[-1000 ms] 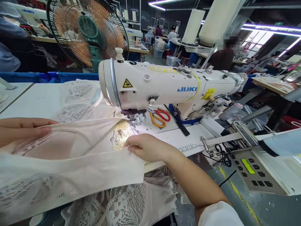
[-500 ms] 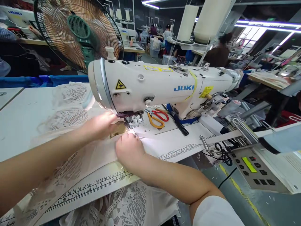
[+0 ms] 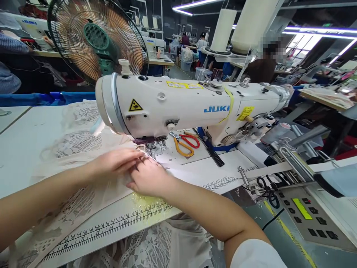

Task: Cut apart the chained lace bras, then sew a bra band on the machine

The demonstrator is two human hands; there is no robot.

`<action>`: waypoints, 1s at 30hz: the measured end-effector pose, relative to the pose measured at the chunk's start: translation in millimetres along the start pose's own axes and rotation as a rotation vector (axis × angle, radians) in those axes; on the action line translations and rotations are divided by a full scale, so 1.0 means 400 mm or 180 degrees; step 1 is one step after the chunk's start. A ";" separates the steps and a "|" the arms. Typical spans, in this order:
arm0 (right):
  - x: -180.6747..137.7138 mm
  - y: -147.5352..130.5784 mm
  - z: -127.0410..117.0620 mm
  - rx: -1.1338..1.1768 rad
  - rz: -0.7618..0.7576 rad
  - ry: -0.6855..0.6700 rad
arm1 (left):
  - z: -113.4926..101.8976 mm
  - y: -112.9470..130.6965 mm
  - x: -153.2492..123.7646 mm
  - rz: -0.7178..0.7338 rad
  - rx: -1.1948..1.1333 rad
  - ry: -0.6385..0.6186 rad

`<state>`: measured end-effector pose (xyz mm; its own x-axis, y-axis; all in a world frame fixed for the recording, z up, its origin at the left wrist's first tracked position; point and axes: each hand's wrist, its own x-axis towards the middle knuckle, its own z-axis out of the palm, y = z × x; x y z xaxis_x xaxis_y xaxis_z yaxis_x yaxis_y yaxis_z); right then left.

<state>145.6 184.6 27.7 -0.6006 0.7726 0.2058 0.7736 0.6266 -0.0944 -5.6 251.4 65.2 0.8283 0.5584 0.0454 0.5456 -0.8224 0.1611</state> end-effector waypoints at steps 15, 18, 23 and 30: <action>-0.131 -0.012 0.004 0.0104 0.0075 0.0515 | 0.088 0.001 -0.036 0.0337 0.0574 0.0867; -0.123 -0.013 0.006 0.0130 0.0156 0.0543 | 0.086 0.000 -0.029 0.0295 0.0655 0.0811; -0.123 -0.012 0.003 0.0183 0.0213 0.0523 | 0.072 0.007 -0.020 0.0230 0.0714 0.0614; -0.125 -0.010 0.005 0.0208 0.0249 0.0496 | 0.061 0.011 -0.009 0.0243 0.0701 0.0562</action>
<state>172.1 143.5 15.8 -0.4967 0.7972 0.3431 0.7989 0.5744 -0.1781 -3.0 243.3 41.6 0.8437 0.4883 0.2232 0.5129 -0.8559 -0.0663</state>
